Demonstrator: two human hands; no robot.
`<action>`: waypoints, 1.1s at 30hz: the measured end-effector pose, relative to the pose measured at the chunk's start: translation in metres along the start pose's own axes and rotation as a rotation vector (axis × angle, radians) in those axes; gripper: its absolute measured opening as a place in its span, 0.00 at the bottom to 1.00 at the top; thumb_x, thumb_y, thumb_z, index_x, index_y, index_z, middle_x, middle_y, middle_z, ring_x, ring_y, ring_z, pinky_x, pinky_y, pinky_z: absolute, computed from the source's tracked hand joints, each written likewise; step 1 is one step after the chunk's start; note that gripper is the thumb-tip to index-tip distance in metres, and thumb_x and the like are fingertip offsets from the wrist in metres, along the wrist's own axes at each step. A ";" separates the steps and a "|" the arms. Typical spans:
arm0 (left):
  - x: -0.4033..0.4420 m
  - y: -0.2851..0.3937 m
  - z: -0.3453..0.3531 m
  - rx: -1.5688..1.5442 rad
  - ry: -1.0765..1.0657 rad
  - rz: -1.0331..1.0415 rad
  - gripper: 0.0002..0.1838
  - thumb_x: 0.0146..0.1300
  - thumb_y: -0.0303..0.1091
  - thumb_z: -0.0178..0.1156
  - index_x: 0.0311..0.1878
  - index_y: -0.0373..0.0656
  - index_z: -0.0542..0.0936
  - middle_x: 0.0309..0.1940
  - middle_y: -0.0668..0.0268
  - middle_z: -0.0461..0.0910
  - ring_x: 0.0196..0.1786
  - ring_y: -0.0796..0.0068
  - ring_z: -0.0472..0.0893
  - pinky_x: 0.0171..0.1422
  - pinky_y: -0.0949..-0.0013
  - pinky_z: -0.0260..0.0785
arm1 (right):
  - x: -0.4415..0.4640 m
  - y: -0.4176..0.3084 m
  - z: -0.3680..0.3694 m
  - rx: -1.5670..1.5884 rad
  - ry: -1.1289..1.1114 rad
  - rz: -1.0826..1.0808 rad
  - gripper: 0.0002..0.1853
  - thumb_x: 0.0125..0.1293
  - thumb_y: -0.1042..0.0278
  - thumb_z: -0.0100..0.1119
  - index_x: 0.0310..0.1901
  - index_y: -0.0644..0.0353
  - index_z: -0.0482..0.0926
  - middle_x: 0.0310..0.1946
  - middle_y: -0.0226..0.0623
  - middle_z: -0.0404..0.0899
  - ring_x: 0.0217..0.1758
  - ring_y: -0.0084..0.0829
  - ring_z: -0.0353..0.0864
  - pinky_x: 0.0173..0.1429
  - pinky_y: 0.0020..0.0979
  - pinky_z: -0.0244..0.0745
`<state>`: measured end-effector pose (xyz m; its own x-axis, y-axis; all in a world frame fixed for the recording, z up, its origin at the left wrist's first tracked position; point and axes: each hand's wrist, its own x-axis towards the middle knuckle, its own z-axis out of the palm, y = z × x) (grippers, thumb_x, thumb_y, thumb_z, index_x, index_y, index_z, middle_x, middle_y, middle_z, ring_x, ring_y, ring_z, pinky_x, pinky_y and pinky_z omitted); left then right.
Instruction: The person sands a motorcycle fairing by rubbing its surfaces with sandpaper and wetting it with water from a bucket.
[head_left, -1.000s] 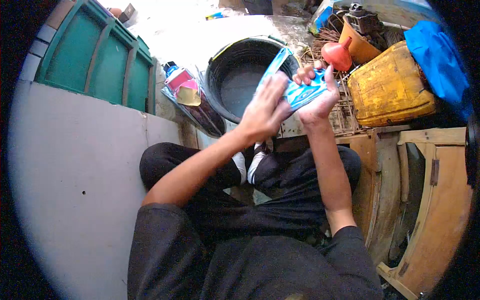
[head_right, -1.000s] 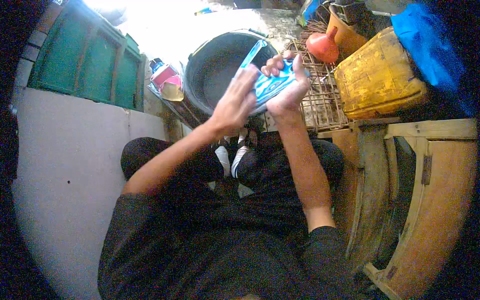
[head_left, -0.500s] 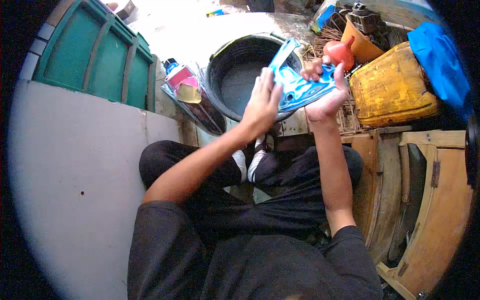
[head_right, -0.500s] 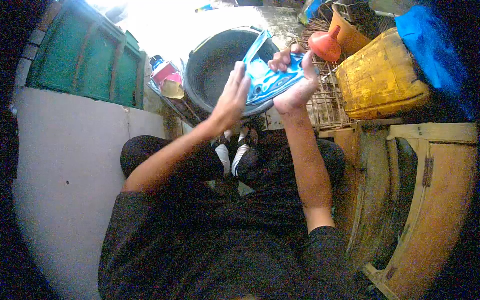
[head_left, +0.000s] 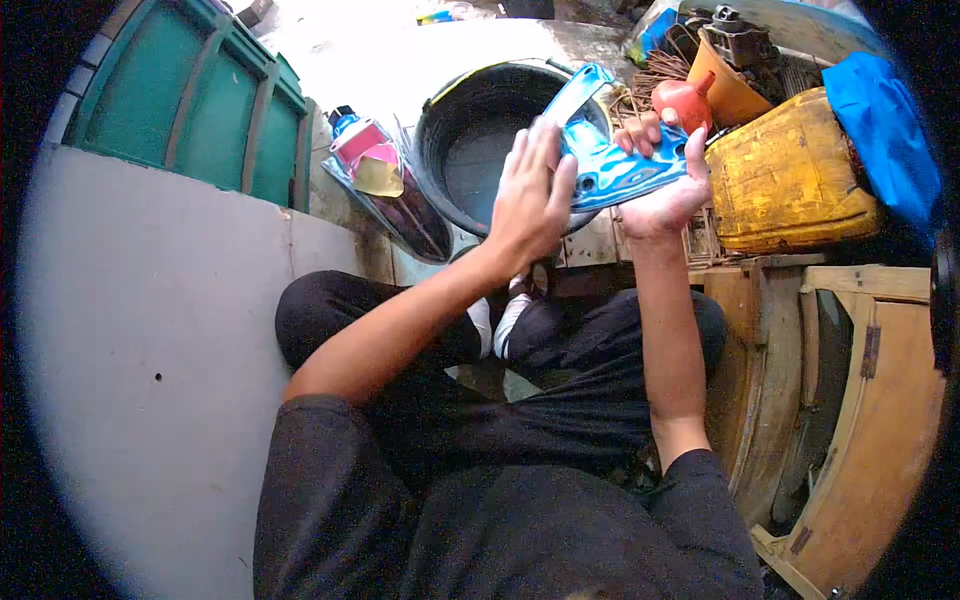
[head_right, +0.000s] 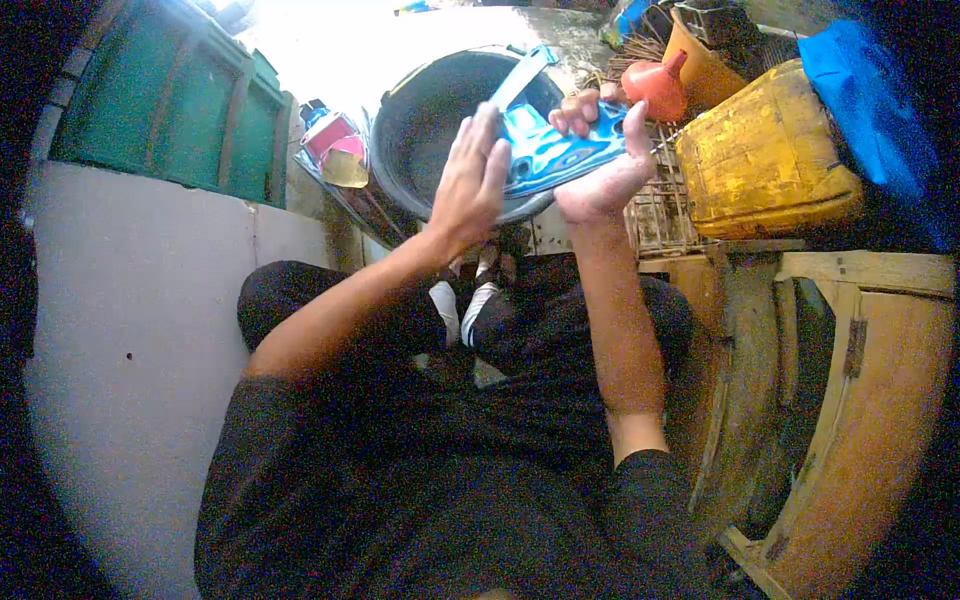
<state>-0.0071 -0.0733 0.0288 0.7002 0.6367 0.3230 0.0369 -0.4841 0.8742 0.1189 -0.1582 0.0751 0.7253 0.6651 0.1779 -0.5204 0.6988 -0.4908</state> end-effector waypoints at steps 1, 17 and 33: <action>-0.003 -0.002 -0.002 0.093 -0.049 0.102 0.31 0.72 0.47 0.51 0.72 0.39 0.65 0.74 0.44 0.59 0.76 0.38 0.56 0.79 0.43 0.45 | 0.001 0.001 0.003 -0.030 -0.013 -0.007 0.21 0.71 0.44 0.55 0.42 0.56 0.70 0.29 0.30 0.64 0.32 0.26 0.61 0.43 0.32 0.61; -0.002 -0.008 0.000 0.185 -0.021 0.131 0.30 0.70 0.50 0.53 0.70 0.46 0.71 0.73 0.56 0.65 0.75 0.44 0.61 0.79 0.47 0.51 | 0.003 0.000 -0.003 0.033 0.018 -0.003 0.20 0.72 0.46 0.54 0.43 0.57 0.70 0.28 0.30 0.62 0.32 0.27 0.61 0.43 0.33 0.61; 0.007 -0.024 -0.011 0.148 -0.071 0.271 0.25 0.67 0.46 0.55 0.68 0.56 0.75 0.72 0.62 0.69 0.75 0.52 0.65 0.78 0.49 0.56 | 0.006 -0.002 -0.009 0.075 0.088 0.000 0.20 0.71 0.46 0.53 0.41 0.57 0.71 0.28 0.30 0.62 0.31 0.27 0.62 0.43 0.33 0.60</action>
<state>-0.0105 -0.0509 0.0139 0.7463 0.4322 0.5062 -0.0580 -0.7154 0.6963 0.1283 -0.1583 0.0700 0.7602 0.6418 0.1009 -0.5503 0.7186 -0.4252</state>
